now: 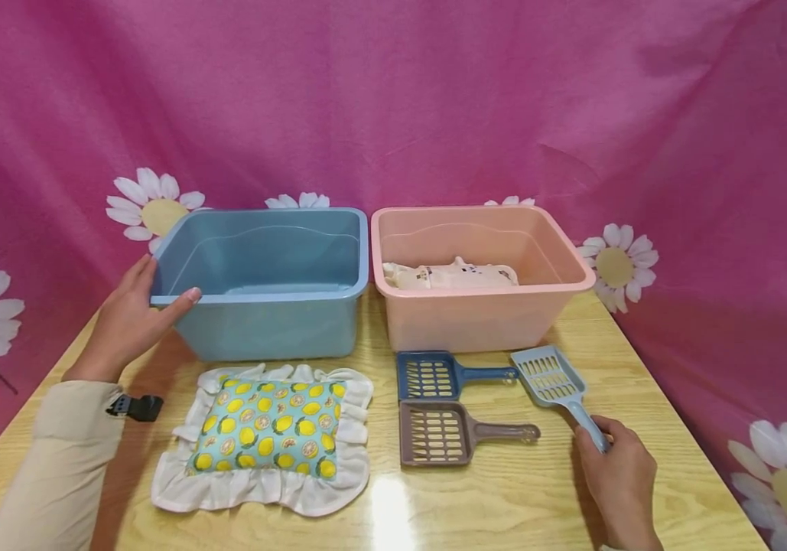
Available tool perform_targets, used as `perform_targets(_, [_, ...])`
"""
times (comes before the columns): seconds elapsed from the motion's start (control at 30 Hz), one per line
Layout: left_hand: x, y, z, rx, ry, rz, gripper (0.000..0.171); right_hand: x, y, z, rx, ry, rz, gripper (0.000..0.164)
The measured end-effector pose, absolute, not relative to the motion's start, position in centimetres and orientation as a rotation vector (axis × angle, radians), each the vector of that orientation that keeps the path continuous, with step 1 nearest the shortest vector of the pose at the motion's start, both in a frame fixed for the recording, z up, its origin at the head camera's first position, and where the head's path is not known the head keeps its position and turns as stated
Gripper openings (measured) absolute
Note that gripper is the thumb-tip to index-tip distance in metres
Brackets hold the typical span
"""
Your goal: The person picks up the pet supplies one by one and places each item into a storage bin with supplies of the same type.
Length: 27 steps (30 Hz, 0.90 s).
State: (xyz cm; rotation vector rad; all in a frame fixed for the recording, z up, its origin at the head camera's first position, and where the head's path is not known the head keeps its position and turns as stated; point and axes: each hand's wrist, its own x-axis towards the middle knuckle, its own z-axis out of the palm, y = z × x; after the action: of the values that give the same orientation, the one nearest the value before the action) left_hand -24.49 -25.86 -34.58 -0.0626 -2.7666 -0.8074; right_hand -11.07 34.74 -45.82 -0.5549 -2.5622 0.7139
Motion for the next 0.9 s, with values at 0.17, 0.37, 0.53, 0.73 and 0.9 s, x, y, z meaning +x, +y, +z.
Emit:
perform_targets(0.17, [-24.69, -25.57, -34.43, -0.082, -2.77, -0.793, 0.101, -10.88, 34.91, -45.92, -0.558, -2.559, 0.727, 0.029])
perform_targets(0.37, [-24.59, -25.64, -34.16, -0.105, -2.771, -0.775, 0.1, -11.08, 34.85, -45.87, -0.549, -2.545, 0.743, 0.03])
perform_targets(0.53, [-24.49, -25.72, -34.25, -0.101, -2.777, -0.784, 0.1, -11.12, 34.96, -45.81, -0.589, -2.548, 0.755, 0.031])
perform_targets(0.73, [-24.56, -25.69, -34.27, -0.094, -2.775, -0.785, 0.098, -11.41, 35.1, -45.5, -0.554, -2.477, 0.748, 0.031])
perform_targets(0.9, [-24.53, -25.72, -34.44, -0.106, -2.772, -0.78, 0.098, -10.96, 34.85, -45.49, -0.544, -2.415, 0.745, 0.03])
